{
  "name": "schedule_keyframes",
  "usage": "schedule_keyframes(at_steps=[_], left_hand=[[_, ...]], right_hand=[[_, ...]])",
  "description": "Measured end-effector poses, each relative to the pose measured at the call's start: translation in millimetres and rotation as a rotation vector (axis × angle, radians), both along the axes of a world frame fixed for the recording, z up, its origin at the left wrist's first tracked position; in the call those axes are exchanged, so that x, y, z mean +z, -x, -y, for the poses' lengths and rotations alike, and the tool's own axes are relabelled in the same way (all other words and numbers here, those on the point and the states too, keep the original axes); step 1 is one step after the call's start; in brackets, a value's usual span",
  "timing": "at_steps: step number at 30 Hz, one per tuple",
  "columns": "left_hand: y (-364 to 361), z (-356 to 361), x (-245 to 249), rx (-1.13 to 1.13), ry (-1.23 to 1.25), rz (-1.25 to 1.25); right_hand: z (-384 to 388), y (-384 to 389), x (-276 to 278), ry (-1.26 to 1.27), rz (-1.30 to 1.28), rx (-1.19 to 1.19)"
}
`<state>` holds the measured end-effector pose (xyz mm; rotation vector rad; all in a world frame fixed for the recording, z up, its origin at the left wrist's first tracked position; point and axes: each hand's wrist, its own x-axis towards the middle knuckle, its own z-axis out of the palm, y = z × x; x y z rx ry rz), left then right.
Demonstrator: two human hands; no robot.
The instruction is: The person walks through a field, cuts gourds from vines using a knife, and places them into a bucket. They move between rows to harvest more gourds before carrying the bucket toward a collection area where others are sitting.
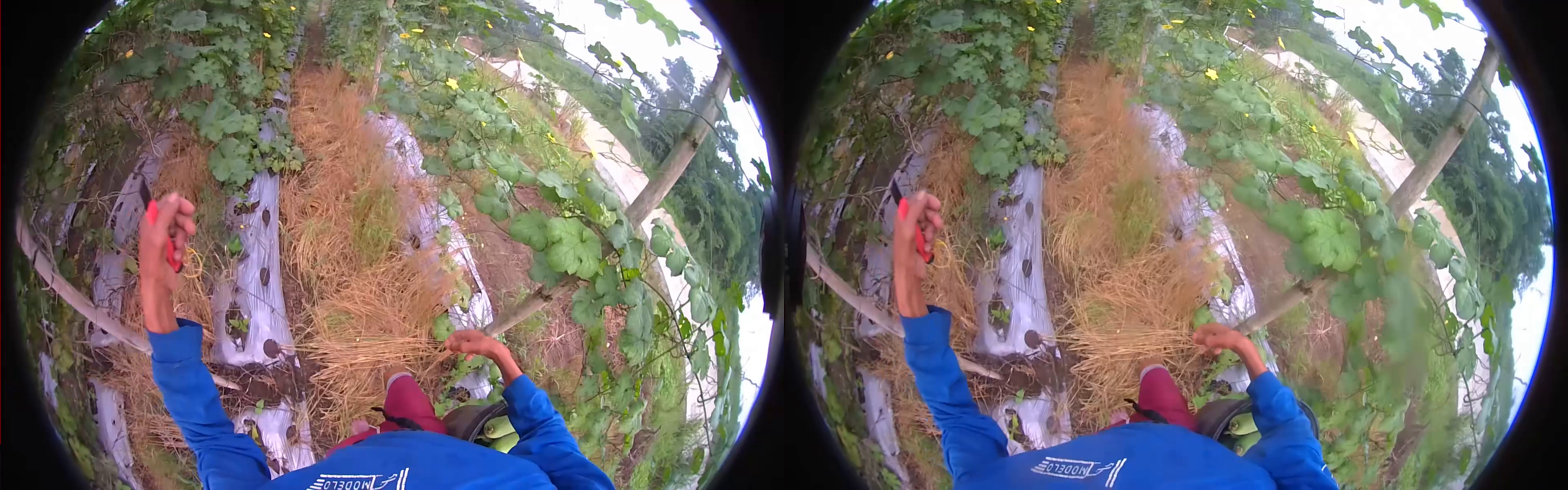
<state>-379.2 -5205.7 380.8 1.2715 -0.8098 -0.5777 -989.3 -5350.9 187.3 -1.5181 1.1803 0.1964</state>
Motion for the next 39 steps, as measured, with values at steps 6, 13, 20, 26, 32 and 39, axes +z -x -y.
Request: schedule_keyframes(at_steps=[6,13,20,26,32,39], left_hand=[[-18,75,-152,-0.087,-0.326,-0.191],[-52,112,-349,0.178,-0.725,-0.433],[-1,224,-416,-0.004,-0.704,-0.807],[-48,360,-391,-0.159,-0.542,-0.751],[-155,454,-429,0.073,-0.554,-0.697],[-288,624,-408,0.128,-0.561,-0.689]], right_hand=[[101,-96,-8,-0.071,-0.158,0.114],[303,-168,-94,-0.057,0.065,0.239],[439,-253,-17,0.039,0.148,0.247],[558,-350,-11,-0.052,0.174,0.352],[695,-475,-39,-0.117,0.212,0.439],[853,-598,-23,0.009,0.268,0.446]])
